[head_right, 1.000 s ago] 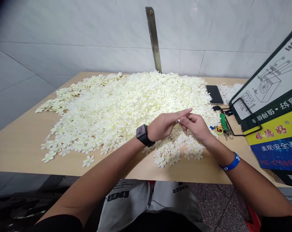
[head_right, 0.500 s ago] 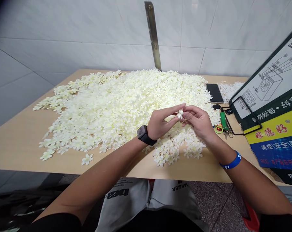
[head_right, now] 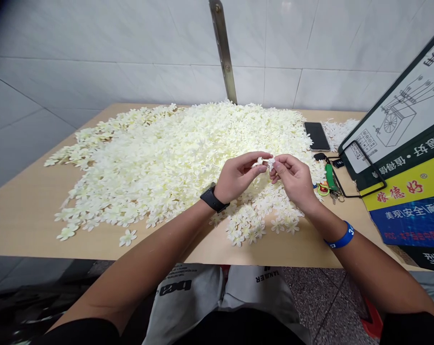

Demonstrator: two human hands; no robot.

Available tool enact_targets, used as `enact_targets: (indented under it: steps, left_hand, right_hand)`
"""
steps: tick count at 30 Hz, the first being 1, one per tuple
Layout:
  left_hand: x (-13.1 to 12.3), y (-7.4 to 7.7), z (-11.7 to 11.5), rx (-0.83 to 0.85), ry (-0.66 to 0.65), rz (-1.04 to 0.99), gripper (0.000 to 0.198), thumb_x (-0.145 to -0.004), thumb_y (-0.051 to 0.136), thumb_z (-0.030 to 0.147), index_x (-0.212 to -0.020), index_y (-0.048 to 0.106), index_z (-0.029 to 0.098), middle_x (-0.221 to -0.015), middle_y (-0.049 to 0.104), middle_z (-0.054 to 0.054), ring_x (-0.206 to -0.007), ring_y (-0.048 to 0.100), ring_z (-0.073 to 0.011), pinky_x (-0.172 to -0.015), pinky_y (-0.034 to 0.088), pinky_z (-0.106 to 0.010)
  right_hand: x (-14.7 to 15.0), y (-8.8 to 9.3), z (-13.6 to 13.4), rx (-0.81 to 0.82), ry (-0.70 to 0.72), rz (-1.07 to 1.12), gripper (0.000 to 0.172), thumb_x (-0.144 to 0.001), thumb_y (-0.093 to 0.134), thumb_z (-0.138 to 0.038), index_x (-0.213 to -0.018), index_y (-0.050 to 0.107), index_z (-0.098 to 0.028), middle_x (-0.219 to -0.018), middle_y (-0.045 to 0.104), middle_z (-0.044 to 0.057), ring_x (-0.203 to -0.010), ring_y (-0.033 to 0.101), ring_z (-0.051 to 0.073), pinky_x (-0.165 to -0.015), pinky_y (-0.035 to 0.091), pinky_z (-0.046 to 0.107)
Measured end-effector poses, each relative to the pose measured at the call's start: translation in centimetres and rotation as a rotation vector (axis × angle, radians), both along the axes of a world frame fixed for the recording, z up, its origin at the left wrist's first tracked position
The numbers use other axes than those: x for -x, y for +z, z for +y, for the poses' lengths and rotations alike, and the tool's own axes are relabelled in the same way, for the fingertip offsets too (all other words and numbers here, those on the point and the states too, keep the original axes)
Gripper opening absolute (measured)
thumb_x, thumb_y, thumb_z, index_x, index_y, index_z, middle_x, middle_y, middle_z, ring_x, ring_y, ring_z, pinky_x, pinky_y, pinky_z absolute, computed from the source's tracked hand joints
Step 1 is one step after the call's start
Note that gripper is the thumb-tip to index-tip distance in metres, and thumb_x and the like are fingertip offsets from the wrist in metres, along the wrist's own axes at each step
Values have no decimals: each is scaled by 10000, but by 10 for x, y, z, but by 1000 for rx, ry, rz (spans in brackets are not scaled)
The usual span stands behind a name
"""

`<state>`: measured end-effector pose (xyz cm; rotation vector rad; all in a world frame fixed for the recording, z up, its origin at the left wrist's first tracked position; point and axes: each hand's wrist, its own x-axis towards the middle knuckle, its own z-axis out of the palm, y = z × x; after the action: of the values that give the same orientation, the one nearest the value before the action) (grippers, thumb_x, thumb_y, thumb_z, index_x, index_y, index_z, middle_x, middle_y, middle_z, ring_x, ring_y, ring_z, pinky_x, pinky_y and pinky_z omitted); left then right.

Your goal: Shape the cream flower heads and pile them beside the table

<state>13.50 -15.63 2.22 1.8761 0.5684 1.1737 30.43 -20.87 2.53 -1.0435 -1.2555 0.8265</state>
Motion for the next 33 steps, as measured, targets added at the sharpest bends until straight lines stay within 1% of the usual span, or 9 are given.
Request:
enact_targets:
  steps: [4, 10, 15, 17, 20, 23, 27, 30, 33]
  left_hand:
    - [-1, -1, 2, 109, -59, -92, 319, -957, 659, 388, -1209, 697, 196, -1289, 721, -101, -1127, 741, -217, -940, 616, -309]
    - [-2, -5, 5, 117, -64, -128, 378, -943, 676, 444, -1237, 678, 207, -1339, 698, -109, -1177, 725, -236, -985, 609, -331]
    - [-1, -6, 5, 122, -45, -107, 374, -960, 653, 423, -1250, 673, 188, -1334, 698, -121, -1168, 729, -238, -965, 618, -331]
    - [-1, -6, 5, 116, -34, -98, 368, -965, 646, 419, -1252, 674, 190, -1329, 701, -119, -1167, 730, -239, -964, 618, -332]
    - [-1, -7, 6, 108, -30, -99, 367, -966, 647, 427, -1252, 674, 199, -1332, 701, -113, -1176, 725, -241, -983, 613, -341]
    - [-2, -8, 6, 103, -37, -112, 378, -958, 658, 433, -1266, 668, 213, -1359, 686, -107, -1188, 719, -242, -992, 614, -346]
    - [-2, -7, 3, 119, -52, -111, 396, -974, 629, 448, -1315, 646, 247, -1393, 668, -94, -1174, 723, -237, -992, 622, -366]
    - [-3, -3, -1, 156, -45, -114, 366, -997, 588, 436, -1301, 655, 244, -1395, 667, -91, -1156, 729, -228, -973, 635, -367]
    - [-3, -2, -3, 192, -56, -140, 354, -1002, 578, 397, -1304, 648, 224, -1401, 660, -101, -1171, 722, -226, -963, 640, -364]
  right_hand:
    - [-5, -4, 5, 4, -35, -7, 377, -822, 754, -579, -797, 630, -223, -604, 616, -31, -530, 585, 110, -493, 532, 244]
    - [-7, -3, 8, 50, -26, -24, 366, -778, 808, -535, -805, 633, -215, -626, 641, -29, -533, 596, 108, -510, 534, 247]
    - [-9, -3, 7, 69, -45, -62, 400, -835, 740, -575, -746, 606, -208, -577, 591, -35, -485, 543, 92, -469, 470, 236]
    - [-10, -4, 8, 68, -36, -50, 362, -841, 745, -542, -766, 611, -215, -599, 603, -30, -517, 566, 98, -495, 493, 239]
    - [-11, -5, 10, 77, 0, -34, 256, -845, 757, -446, -843, 616, -232, -685, 647, -19, -616, 641, 127, -596, 582, 283]
    - [-9, -5, 10, 12, -47, -92, 183, -841, 756, -329, -920, 617, -241, -845, 673, 1, -787, 690, 151, -726, 627, 319]
    - [-6, -7, 8, -106, -150, -180, 213, -871, 717, -250, -1062, 622, -257, -1017, 675, 24, -990, 689, 167, -857, 614, 336]
    - [-5, -8, 6, -166, -214, -217, 113, -919, 655, -253, -1029, 628, -254, -1007, 670, 24, -944, 688, 163, -827, 610, 340]
    - [-4, -7, 1, -264, -275, -341, 29, -935, 641, -261, -948, 661, -244, -920, 675, 20, -835, 668, 157, -742, 596, 327]
